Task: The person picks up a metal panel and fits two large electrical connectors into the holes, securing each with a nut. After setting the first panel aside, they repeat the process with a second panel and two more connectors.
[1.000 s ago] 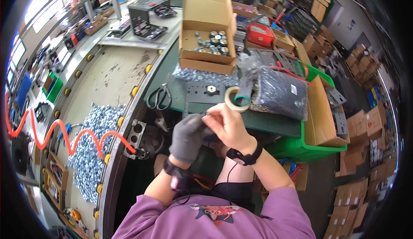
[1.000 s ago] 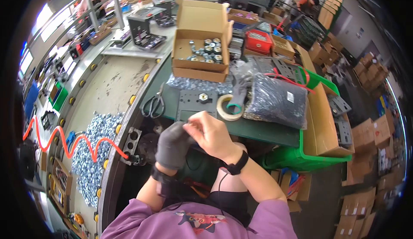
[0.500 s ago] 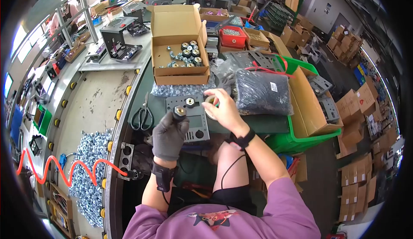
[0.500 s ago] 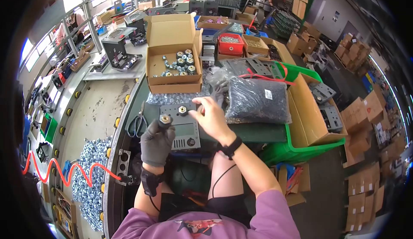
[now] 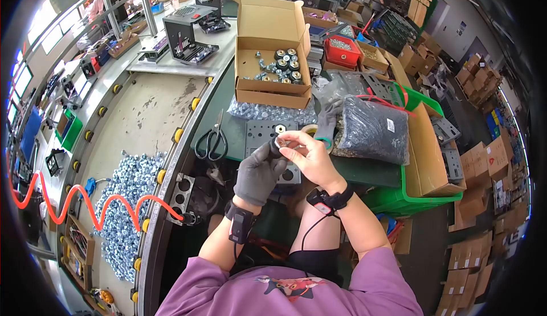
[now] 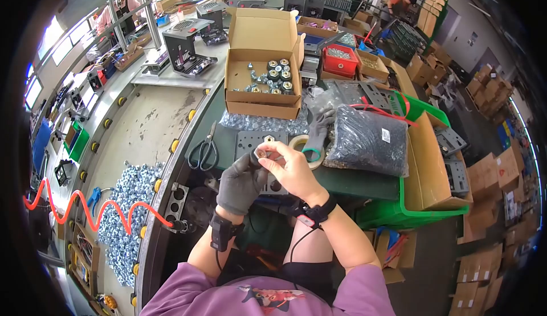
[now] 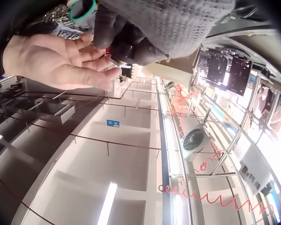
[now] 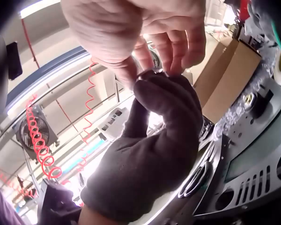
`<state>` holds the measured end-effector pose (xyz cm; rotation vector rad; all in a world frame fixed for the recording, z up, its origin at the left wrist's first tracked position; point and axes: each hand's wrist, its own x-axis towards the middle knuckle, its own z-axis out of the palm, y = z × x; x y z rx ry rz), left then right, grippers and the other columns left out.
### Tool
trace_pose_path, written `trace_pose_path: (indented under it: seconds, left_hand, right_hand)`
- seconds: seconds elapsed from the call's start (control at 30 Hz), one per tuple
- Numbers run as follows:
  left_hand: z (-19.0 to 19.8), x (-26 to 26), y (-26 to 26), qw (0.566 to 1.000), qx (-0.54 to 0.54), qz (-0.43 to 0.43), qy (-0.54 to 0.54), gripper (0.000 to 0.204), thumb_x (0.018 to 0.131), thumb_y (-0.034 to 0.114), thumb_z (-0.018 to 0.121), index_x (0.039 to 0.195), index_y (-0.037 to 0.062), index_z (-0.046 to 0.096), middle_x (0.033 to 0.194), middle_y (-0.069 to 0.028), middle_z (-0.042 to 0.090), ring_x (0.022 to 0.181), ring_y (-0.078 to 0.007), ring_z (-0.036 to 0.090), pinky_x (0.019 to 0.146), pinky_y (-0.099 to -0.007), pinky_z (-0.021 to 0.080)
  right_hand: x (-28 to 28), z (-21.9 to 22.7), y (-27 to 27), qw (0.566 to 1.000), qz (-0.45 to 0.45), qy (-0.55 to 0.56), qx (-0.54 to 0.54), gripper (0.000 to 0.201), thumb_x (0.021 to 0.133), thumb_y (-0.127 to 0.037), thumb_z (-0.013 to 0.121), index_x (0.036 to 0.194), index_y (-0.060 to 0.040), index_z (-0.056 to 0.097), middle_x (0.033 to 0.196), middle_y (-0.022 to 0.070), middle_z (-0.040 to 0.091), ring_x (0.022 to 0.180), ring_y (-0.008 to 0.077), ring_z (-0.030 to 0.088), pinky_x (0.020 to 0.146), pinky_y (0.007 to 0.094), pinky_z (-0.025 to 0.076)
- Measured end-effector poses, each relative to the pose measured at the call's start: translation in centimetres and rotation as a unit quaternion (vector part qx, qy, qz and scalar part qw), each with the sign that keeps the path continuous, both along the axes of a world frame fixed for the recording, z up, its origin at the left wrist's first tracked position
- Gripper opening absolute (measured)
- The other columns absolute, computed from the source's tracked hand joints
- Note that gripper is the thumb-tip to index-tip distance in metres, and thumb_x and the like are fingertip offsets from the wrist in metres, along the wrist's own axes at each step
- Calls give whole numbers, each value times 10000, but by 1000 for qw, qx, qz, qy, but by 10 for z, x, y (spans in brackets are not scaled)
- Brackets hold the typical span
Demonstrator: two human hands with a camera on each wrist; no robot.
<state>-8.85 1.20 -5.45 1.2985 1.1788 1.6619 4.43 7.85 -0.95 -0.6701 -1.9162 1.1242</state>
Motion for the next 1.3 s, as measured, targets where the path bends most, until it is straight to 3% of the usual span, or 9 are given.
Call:
trace_pose_path:
  seconds: [0.07,0.17,0.2,0.37,0.43,0.57,0.7,0.9,1.3]
  left_hand:
    - [-15,-2,6,915,-27,-116,-386,158,904,2,579,1062,-2,584,1006,-27,660,915,-90,617,804,-204,483]
    - [-6,-7,1,881,-13,-167,-442,140,896,-32,558,1027,6,592,1004,-31,654,928,-83,611,795,-206,488]
    - [-9,-3,1,998,31,6,-56,122,892,-31,564,1002,12,595,986,-23,654,924,-73,604,792,-203,483]
    - [-7,-17,-5,834,-24,-163,-526,216,986,123,474,1078,-43,578,1077,-126,628,983,-194,616,860,-277,518]
    - [-18,-18,-8,989,13,-56,-133,216,978,113,492,1091,-53,571,1109,-126,615,995,-193,615,855,-284,530]
    - [-14,-20,-15,883,-26,-165,-439,198,948,35,521,1114,-65,559,1125,-111,604,999,-166,601,846,-282,529]
    - [-7,-15,-29,999,30,-13,-4,196,898,-40,570,1089,-67,606,1061,-98,612,942,-156,614,802,-268,519]
    - [-11,-41,-65,904,-74,119,-403,207,929,105,594,1034,-69,633,946,-104,651,791,-179,636,683,-284,539]
    - [-114,-25,-34,965,-8,-117,-234,401,818,-92,593,1203,16,559,1131,-30,636,1002,-96,610,888,-231,492]
  right_hand:
    - [-2,0,-5,998,-11,39,-52,302,882,-105,674,1157,-19,583,1067,111,683,911,142,662,807,271,520]
    - [-5,0,-7,999,-14,1,-39,290,884,-77,664,1140,4,554,1023,108,681,933,160,664,802,279,528]
    - [-4,-3,-5,996,19,31,-85,269,884,-50,649,1125,8,545,1019,107,677,939,162,662,807,282,531]
    - [-6,1,-13,999,17,4,-44,172,899,-77,637,1043,4,590,959,96,681,912,129,655,784,276,520]
    - [-10,-4,-13,998,-3,17,-53,196,892,-125,664,1016,12,598,902,81,679,868,126,658,752,275,515]
    - [-11,-9,-16,996,19,60,-62,273,870,-199,701,998,16,591,858,86,680,811,149,669,728,293,520]
    - [-13,-8,-23,999,4,-49,-20,264,832,-130,751,1006,-14,590,854,5,620,776,61,584,702,232,502]
    - [-10,0,-18,981,-17,51,-185,254,858,-179,726,978,30,647,866,51,672,783,83,615,713,234,497]
    - [-19,-73,-37,982,-47,-58,-175,206,898,-159,687,978,16,612,865,22,656,791,72,587,739,236,483]
